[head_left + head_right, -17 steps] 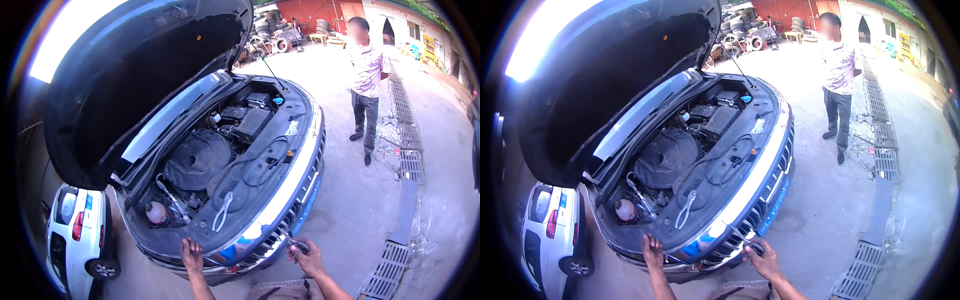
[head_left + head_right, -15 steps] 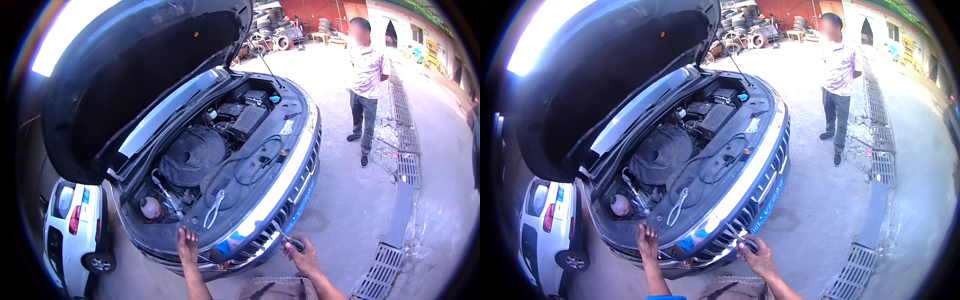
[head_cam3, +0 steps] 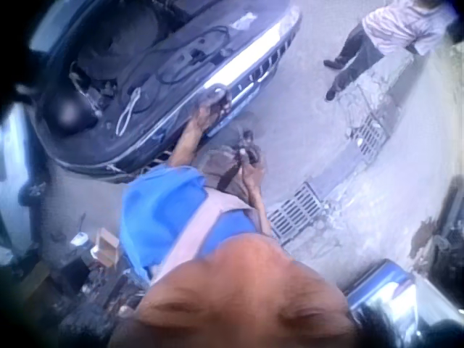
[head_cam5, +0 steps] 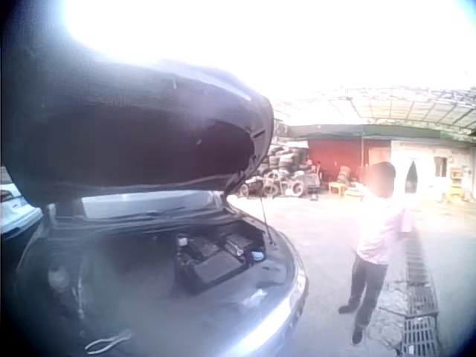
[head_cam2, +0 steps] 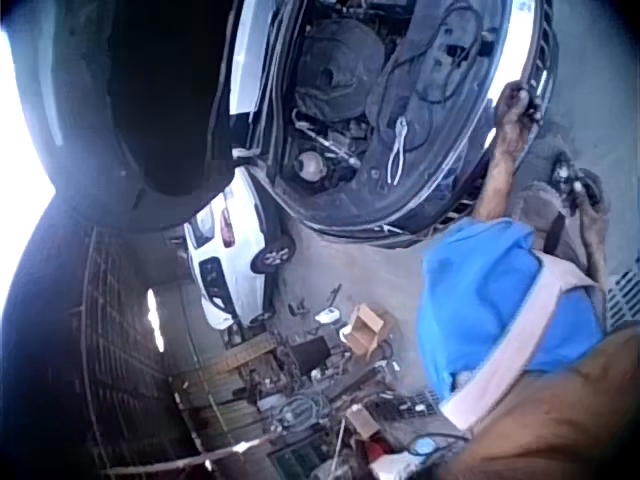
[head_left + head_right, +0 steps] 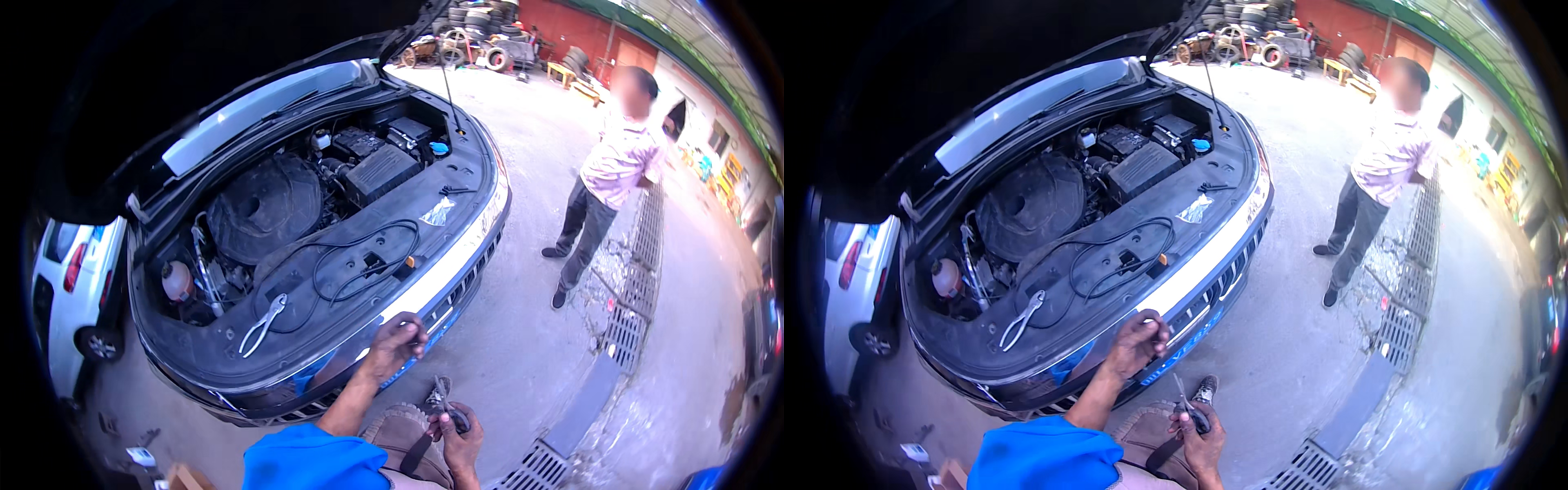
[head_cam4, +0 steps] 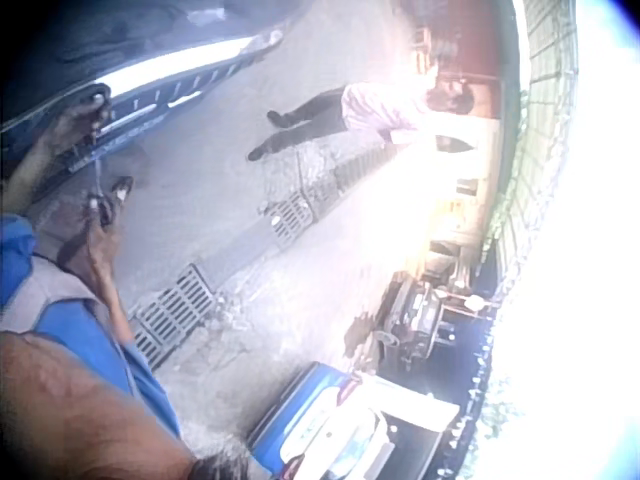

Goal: The person uses pliers and their hands to remove and replace clips and plastic components on the underside of a car hood.

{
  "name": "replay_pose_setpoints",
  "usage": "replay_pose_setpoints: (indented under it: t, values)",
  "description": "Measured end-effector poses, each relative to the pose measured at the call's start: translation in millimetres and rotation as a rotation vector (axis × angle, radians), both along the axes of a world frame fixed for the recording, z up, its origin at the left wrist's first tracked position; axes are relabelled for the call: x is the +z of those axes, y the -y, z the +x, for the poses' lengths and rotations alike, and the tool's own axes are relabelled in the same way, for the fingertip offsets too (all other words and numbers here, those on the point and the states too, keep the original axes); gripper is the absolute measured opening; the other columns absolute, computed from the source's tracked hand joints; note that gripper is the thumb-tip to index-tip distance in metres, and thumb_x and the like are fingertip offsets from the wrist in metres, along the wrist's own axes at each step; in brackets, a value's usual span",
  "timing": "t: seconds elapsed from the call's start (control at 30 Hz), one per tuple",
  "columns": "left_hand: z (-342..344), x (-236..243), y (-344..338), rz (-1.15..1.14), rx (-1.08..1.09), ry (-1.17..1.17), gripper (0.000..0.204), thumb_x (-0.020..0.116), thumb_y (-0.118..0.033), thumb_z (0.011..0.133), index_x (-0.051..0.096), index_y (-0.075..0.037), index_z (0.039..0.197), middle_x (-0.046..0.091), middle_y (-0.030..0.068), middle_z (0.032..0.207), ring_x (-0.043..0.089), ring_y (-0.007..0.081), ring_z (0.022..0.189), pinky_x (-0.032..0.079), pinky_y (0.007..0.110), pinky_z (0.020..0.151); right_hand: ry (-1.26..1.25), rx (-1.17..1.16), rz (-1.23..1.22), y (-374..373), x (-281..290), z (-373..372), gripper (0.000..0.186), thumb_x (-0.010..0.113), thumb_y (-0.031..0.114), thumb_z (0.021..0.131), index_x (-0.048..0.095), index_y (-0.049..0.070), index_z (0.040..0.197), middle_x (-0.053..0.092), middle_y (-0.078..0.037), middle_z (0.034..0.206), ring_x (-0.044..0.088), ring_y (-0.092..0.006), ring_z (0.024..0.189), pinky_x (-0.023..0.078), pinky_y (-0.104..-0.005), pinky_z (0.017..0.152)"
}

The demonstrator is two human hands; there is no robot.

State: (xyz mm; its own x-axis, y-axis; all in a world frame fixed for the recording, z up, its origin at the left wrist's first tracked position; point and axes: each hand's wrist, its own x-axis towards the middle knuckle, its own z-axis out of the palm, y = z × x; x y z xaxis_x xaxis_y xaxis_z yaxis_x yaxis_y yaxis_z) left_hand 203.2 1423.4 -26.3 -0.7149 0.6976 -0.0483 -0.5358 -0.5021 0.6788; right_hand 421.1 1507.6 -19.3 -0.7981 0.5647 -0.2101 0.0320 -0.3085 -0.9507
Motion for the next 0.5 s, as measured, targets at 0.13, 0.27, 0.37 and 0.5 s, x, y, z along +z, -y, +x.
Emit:
replay_pose_setpoints:
  t: [0.13,0.27,0.37,0.5]
  values:
    - [-28,-14,-104,0.054,-0.164,0.03,0.017,0.06,-0.017,0.096,0.056,-0.008,0.11,0.064,0.0084,0.094,0.059,0.0145,0.076,0.05,0.028,0.068,0.068,-0.101,0.074,-90,7,-43,0.03,0.067,0.015,0.092,0.055,-0.004,0.113,0.067,-0.011,0.079,0.062,-0.0135,0.062,0.047,-0.0254,0.053]
    - [-82,-9,-193,0.102,-0.21,-0.045,0.018,0.059,-0.019,0.097,0.055,-0.008,0.11,0.064,0.0075,0.092,0.058,0.0134,0.076,0.049,0.027,0.068,0.15,-0.178,0.325,-187,11,-95,0.028,0.069,0.016,0.089,0.06,-0.002,0.108,0.065,-0.005,0.074,0.058,-0.01,0.061,0.045,-0.024,0.054]
    - [-124,5,-241,0.082,-0.187,-0.151,0.02,0.061,-0.023,0.096,0.056,-0.007,0.107,0.061,0.0056,0.087,0.057,0.0128,0.075,0.047,0.027,0.066,0.126,-0.173,0.309,-251,16,-135,0.029,0.068,0.018,0.089,0.059,-0.002,0.108,0.064,-0.004,0.071,0.058,-0.0101,0.06,0.045,-0.0242,0.053]
    - [-180,-1,-289,0.003,-0.055,-0.207,0.025,0.063,-0.028,0.094,0.057,-0.006,0.104,0.056,0.0024,0.08,0.055,0.012,0.073,0.046,0.026,0.064,0.058,-0.171,0.128,-313,15,-198,0.016,0.065,0.018,0.091,0.059,0.003,0.087,0.058,-0.001,0.065,0.051,-0.0081,0.051,0.038,-0.0228,0.045]
